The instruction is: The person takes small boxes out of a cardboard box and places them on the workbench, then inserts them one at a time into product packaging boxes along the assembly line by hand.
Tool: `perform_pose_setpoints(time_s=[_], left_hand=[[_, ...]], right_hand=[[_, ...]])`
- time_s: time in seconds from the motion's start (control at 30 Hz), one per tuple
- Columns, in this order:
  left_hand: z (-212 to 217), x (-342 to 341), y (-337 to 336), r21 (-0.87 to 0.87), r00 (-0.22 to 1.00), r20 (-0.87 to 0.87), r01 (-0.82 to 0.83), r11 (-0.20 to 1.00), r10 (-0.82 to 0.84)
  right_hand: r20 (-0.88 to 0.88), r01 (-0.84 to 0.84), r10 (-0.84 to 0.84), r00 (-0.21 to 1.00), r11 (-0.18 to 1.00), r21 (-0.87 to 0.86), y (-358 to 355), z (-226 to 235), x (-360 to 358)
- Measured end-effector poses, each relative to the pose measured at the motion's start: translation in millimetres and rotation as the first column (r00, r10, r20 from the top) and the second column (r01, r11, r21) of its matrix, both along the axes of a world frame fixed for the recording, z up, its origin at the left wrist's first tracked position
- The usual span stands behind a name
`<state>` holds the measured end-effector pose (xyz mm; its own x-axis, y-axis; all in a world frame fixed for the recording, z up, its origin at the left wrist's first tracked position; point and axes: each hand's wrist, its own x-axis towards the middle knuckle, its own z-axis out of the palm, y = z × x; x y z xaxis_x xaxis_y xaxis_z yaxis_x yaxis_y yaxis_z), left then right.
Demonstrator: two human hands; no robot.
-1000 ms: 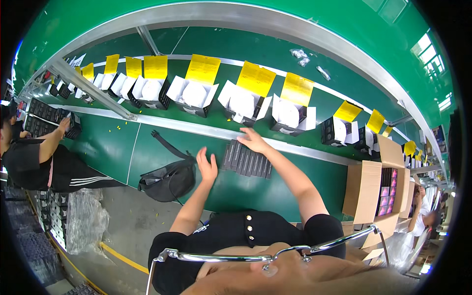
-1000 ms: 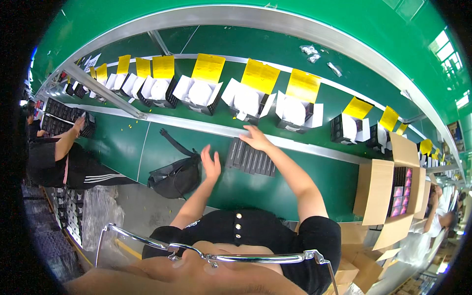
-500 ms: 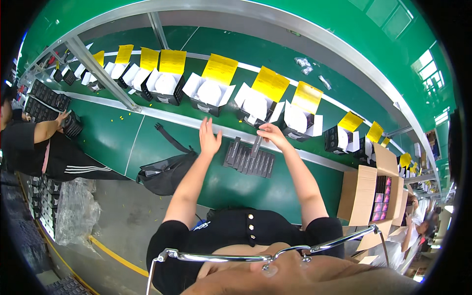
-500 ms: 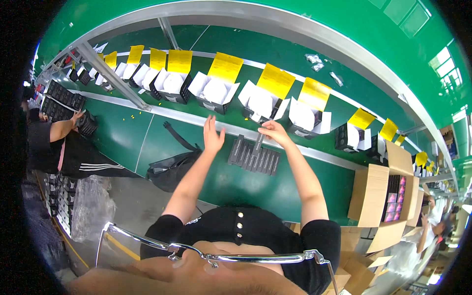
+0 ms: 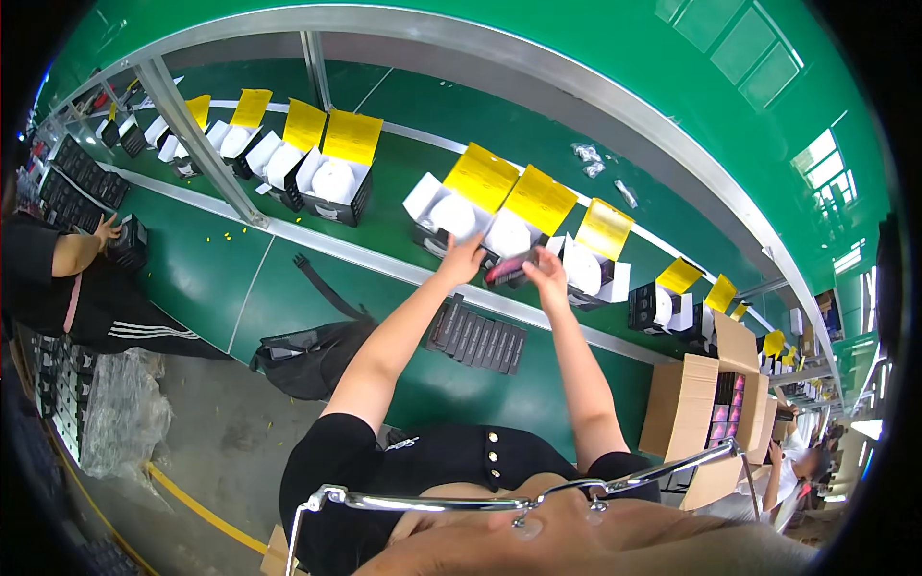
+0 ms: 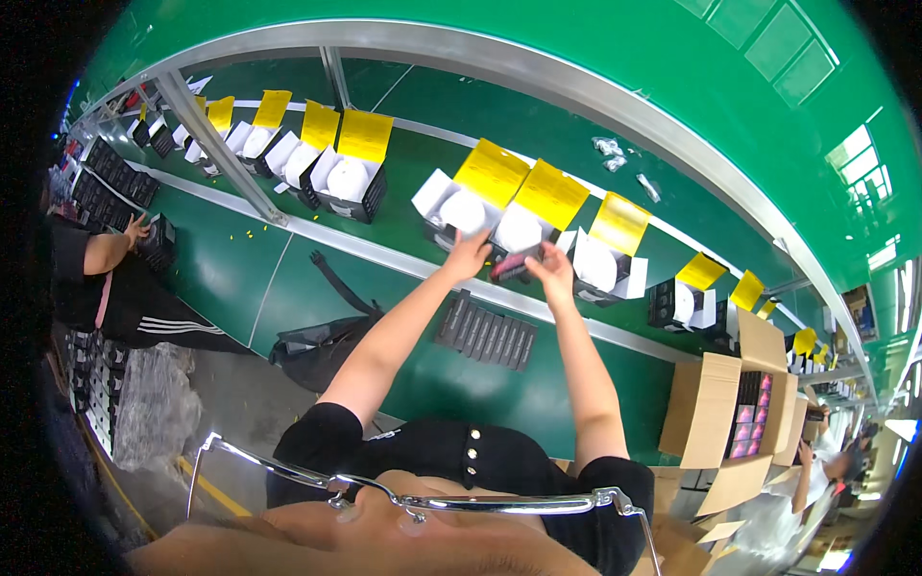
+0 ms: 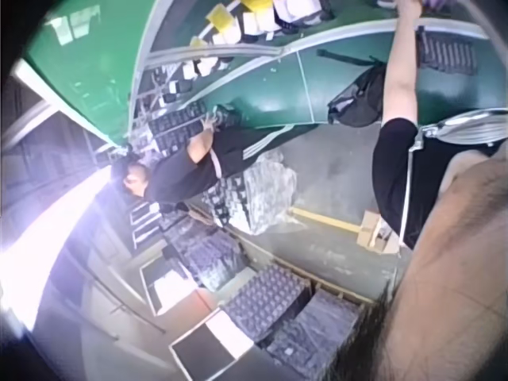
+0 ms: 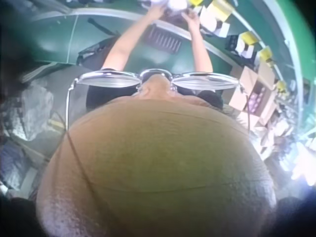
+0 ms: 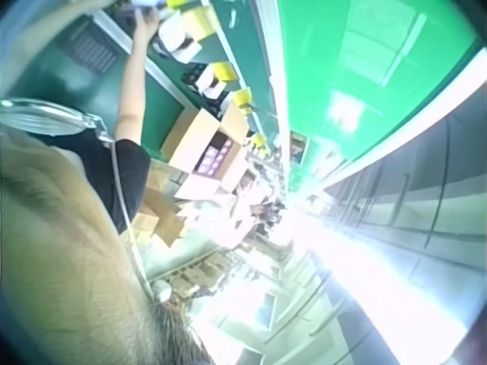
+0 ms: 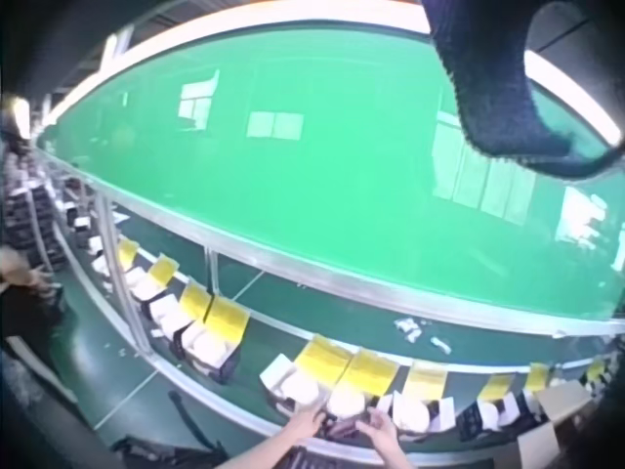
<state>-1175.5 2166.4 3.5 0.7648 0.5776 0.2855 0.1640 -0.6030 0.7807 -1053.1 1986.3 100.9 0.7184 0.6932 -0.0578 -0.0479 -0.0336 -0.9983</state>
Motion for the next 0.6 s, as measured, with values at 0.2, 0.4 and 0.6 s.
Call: perform_pose_setpoints(time_s=[0.2, 0.4, 0.6], left_hand=[[5.6, -59.4, 5.3, -0.352, 0.950, 0.313, 0.113, 0.929, 0.003], [-35.6, -145.5, 8.7, -0.322, 0.922, 0.130, -0.308, 0.895, 0.364], [-86.8, -196.4, -26.2, -0.122, 0.935, 0.102, -0.327, 0.937, 0.340]], right_hand=[[0.451, 0.232, -0.205, 0.868, 0.973, -0.004, 82.9, 34.4, 27.2], [0.759, 0.097, 0.263, 0.595, 0.914, -0.393, 166.0, 41.7, 32.8], [0.660, 0.252, 0.618, 0.428, 0.619, -0.744, 220.4, 14.7, 13.2]])
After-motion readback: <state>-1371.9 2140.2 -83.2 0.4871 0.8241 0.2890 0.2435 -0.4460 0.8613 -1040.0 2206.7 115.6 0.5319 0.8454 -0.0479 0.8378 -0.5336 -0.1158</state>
